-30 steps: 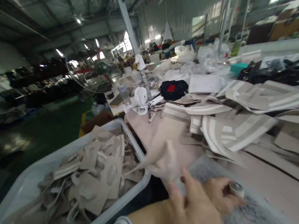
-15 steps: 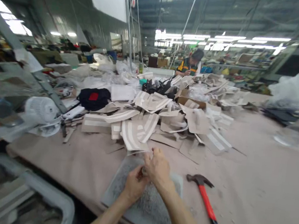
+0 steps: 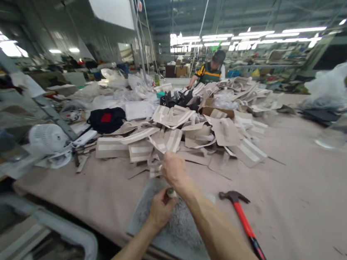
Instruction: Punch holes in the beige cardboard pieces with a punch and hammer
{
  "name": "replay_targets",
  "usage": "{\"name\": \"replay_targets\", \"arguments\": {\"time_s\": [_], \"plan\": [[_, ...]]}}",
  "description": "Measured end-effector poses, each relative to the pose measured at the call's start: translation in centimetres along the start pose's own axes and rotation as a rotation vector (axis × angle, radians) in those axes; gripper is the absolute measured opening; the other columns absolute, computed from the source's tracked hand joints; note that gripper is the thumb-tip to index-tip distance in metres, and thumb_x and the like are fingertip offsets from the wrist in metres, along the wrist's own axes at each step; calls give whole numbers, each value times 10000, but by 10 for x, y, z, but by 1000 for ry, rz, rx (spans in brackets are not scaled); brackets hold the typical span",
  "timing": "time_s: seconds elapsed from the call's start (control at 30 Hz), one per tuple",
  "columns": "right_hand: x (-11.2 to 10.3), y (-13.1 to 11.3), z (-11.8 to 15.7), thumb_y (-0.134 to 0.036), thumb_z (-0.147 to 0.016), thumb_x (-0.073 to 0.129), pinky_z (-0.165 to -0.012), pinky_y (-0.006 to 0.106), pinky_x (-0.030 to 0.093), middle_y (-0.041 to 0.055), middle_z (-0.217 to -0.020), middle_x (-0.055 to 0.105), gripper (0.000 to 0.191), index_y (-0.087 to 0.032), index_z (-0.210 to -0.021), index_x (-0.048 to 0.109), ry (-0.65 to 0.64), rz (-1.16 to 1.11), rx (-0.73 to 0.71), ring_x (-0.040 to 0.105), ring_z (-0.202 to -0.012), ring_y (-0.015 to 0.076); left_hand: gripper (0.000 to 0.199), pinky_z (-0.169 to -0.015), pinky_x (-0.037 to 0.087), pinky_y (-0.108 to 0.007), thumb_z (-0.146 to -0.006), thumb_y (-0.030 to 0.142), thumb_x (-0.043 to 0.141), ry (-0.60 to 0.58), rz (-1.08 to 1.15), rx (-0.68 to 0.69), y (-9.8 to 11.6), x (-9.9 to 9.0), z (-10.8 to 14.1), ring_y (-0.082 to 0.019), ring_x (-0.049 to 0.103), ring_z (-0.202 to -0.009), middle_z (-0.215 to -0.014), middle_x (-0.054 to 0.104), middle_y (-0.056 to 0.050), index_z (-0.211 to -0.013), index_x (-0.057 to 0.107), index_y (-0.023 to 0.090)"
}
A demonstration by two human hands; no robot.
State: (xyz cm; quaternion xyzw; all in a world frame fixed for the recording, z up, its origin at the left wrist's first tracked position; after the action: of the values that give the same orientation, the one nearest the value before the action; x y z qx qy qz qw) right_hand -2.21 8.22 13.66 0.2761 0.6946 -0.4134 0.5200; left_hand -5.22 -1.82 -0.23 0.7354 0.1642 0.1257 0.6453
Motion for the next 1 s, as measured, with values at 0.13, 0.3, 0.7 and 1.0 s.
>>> {"name": "replay_targets", "arguments": {"time_s": [0.13,0.3,0.7,1.0], "plan": [[-19,68,61,-298,-995,279,-628,241,396,96,-778,654,339,-156,-866,559,103,-149,242,623,-708,168,201,-696,512,-239,-727,262,691,14,33,-43,1,-3,1,-167,646,-728,-773,692,-28,-891,657,151],[19,105,190,-527,-876,431,-454,226,352,-39,-469,480,345,-221,-722,467,104,-882,659,490,-440,129,310,-749,536,-261,-749,366,714,222,118,-133,-1,-17,8,-189,691,-801,-871,742,-75,-944,662,131],[86,78,289,-640,-749,501,-423,240,420,-7,-465,562,451,-192,-773,546,-31,-1166,907,566,-411,160,380,-807,551,-297,-728,313,746,-210,159,-110,19,29,-22,-203,715,-869,-947,767,-106,-1045,628,139],[65,101,292,-493,-903,408,-597,310,435,74,-639,653,389,-226,-675,576,-28,-373,627,664,-646,241,309,-787,541,-278,-761,377,722,-119,104,-98,-3,22,-17,-178,696,-800,-864,749,-62,-944,642,141]]}}
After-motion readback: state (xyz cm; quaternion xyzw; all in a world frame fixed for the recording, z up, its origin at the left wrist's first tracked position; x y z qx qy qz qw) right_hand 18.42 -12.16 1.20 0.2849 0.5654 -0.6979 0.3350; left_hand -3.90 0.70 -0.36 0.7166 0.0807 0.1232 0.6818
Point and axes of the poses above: each hand's wrist, its own z-axis away from the middle knuckle, its own x-axis out of the palm, y = z × x, the point moved 2 cm from there along -z, towards the middle knuckle
